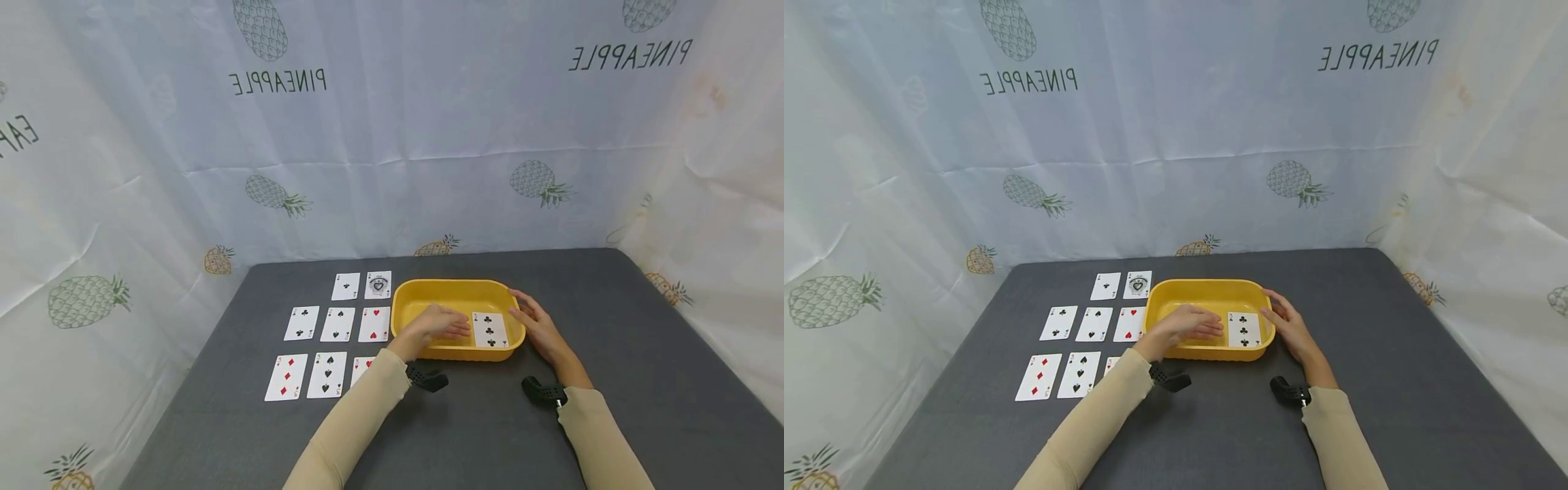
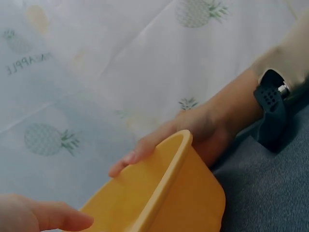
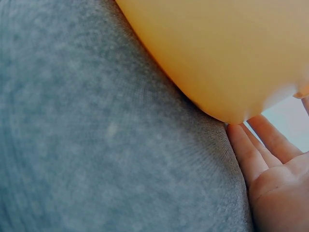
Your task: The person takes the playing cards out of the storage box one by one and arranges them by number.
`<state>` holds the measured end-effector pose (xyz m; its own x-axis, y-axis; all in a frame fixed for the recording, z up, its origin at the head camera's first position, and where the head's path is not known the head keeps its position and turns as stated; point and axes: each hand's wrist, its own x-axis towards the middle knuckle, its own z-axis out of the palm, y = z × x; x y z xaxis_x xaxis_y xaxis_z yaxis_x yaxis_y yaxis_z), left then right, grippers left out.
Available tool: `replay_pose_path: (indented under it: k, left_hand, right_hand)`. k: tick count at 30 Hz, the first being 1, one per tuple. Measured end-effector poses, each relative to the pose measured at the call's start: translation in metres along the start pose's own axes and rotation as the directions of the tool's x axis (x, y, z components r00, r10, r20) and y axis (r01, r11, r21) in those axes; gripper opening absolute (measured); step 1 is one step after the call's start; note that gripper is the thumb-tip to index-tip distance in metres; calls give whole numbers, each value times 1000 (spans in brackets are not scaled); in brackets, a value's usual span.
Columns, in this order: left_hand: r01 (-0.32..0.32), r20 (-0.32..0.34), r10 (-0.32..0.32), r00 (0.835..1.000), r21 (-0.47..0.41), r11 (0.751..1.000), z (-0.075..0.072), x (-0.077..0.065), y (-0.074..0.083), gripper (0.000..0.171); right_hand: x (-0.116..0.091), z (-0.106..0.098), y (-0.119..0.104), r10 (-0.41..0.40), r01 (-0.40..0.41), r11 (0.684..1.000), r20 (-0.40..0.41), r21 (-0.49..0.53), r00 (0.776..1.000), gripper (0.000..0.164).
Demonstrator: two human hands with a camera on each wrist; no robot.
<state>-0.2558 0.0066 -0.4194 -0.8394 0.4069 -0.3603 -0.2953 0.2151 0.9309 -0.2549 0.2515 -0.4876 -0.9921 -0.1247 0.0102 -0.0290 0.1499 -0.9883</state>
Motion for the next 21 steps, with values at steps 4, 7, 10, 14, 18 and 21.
replay_pose_path:
  k: [4,7,10,14,18,21]
  left_hand:
    - [77,-57,-80,995,-52,996,5,8,-2,34]
    - [118,-98,-124,987,-62,991,7,13,-3,35]
    - [138,-128,-146,981,-75,988,10,16,-4,36]
    - [147,-139,-160,977,-101,984,14,17,-2,37]
    - [150,-116,-163,980,-111,982,20,17,0,37]
    - [156,-107,-169,980,-115,981,24,19,1,37]
  right_hand:
    - [0,0,0,7,-7,1000,-9,-3,1000,60]
    - [1,0,0,11,-11,1000,-12,-6,1000,59]
    - [1,1,0,17,-17,1000,-12,-7,1000,60]
    - [0,1,-1,18,-18,1000,-10,-10,1000,60]
    - [0,1,0,12,-12,1000,-6,-6,1000,60]
    - [1,0,1,0,0,1000,-9,2,1000,59]
